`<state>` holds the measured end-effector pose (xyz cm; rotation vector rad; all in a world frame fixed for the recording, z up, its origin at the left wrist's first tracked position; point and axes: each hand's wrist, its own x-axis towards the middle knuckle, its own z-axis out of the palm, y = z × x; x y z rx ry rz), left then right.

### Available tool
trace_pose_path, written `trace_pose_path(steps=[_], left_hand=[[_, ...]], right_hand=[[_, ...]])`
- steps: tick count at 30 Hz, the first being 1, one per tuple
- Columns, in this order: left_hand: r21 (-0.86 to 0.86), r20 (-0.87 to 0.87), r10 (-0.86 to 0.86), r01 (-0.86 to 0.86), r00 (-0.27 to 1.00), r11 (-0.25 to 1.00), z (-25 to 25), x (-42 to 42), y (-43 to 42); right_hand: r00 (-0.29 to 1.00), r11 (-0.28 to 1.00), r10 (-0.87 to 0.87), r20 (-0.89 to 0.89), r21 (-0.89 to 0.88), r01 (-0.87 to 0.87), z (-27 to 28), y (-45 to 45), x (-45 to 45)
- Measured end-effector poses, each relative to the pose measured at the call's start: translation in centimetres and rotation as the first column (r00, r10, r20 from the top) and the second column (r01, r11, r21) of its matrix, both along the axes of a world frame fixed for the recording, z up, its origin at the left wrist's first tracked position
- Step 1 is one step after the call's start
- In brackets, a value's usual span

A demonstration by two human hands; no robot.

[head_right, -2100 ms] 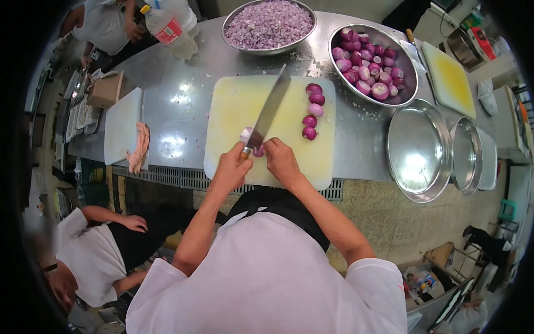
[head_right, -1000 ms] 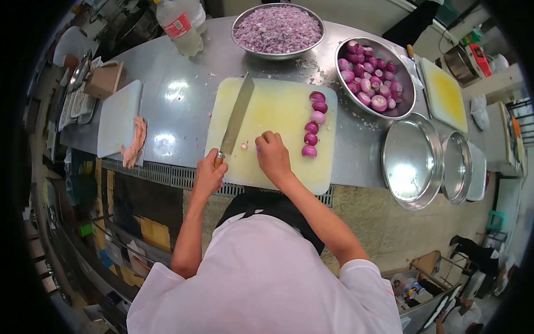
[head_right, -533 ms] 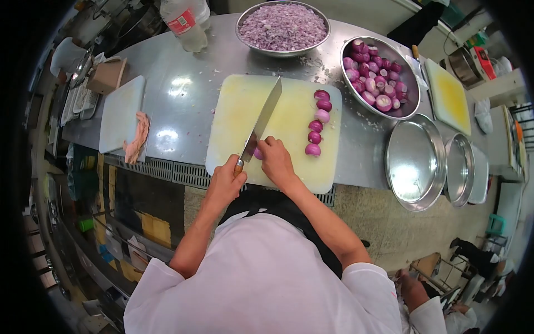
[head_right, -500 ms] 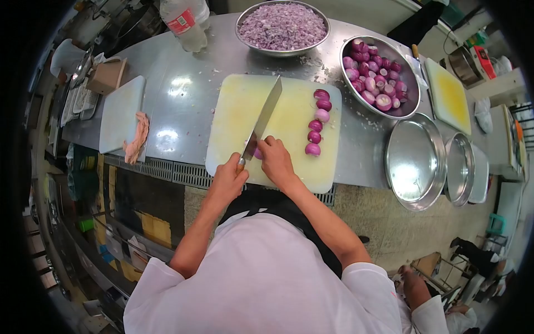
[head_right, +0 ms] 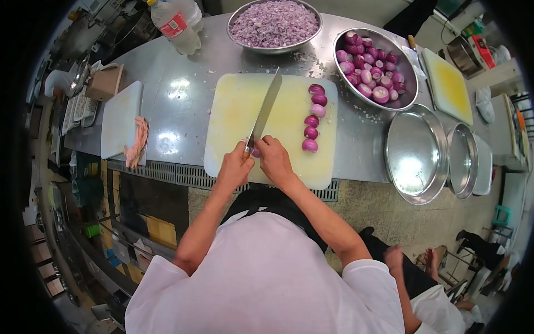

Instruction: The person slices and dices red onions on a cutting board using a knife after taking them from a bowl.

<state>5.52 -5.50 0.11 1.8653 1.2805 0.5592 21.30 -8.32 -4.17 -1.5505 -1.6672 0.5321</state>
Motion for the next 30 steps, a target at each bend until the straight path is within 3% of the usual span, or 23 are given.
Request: trace_pose_path(steps=[1, 3, 8, 10, 12, 18, 21, 24, 28, 30], left_hand=[[0.003, 0.002, 0.001, -0.001, 1.0, 1.0, 2.1, 0.1, -0.1], [-0.3, -0.082, 0.046, -0.069, 0.996, 0.952, 5.9, -0.4, -0.9], [-0.119, -0.049, 0.029, -0.035, 0.998, 0.992, -0.2, 0.0, -1.3], [-0.041, -0.026, 0.024, -0.025, 0.999, 0.999, 1.4, 0.6, -0.9], [-0.298, -0.079, 0.054, -0.075, 0.995, 0.952, 4.9, 0.5, -0.8], [-0.069, -0.159, 0.003, -0.014, 0.987, 0.998, 2.0, 1.5, -1.4], [-0.207, -0.078, 0.009, -0.025, 0.997, 0.978, 4.4, 1.4, -0.6], [-0.099, -0.089, -0.014, 0.005, 0.996, 0.995, 3.5, -0.2, -1.9], [-0.101, -0.061, 0.018, -0.024, 0.998, 0.995, -0.1, 1.1, -1.0], [-0.228, 0.02, 0.028, -0.023, 0.999, 0.973, 0.3, 0.8, 0.4]], right_hand=[[1.0, 1.0, 0.009, 0.004, 0.022, -0.009, -0.1, 0.0, 0.1], [1.0, 0.999, 0.013, 0.003, 0.049, -0.013, -0.3, 0.2, 0.2], [0.999, 1.0, 0.002, -0.044, 0.024, -0.001, -0.7, -0.1, 0.3], [0.999, 0.999, 0.012, -0.043, 0.035, -0.01, -0.6, -0.1, 0.4], [0.999, 0.999, 0.018, -0.046, 0.047, -0.016, -0.6, 0.0, 0.5], [0.994, 0.999, -0.006, -0.11, 0.049, 0.012, -0.9, -0.3, 0.3], [0.993, 0.999, -0.002, -0.119, 0.036, 0.007, -0.6, -0.3, 0.7], [0.991, 0.999, 0.006, -0.133, 0.054, 0.002, -0.8, -0.4, 0.6], [0.992, 0.999, -0.014, -0.123, 0.038, 0.019, -1.3, -0.6, 0.8], [0.995, 0.999, 0.002, -0.098, 0.048, 0.003, -1.2, -0.6, 1.1]])
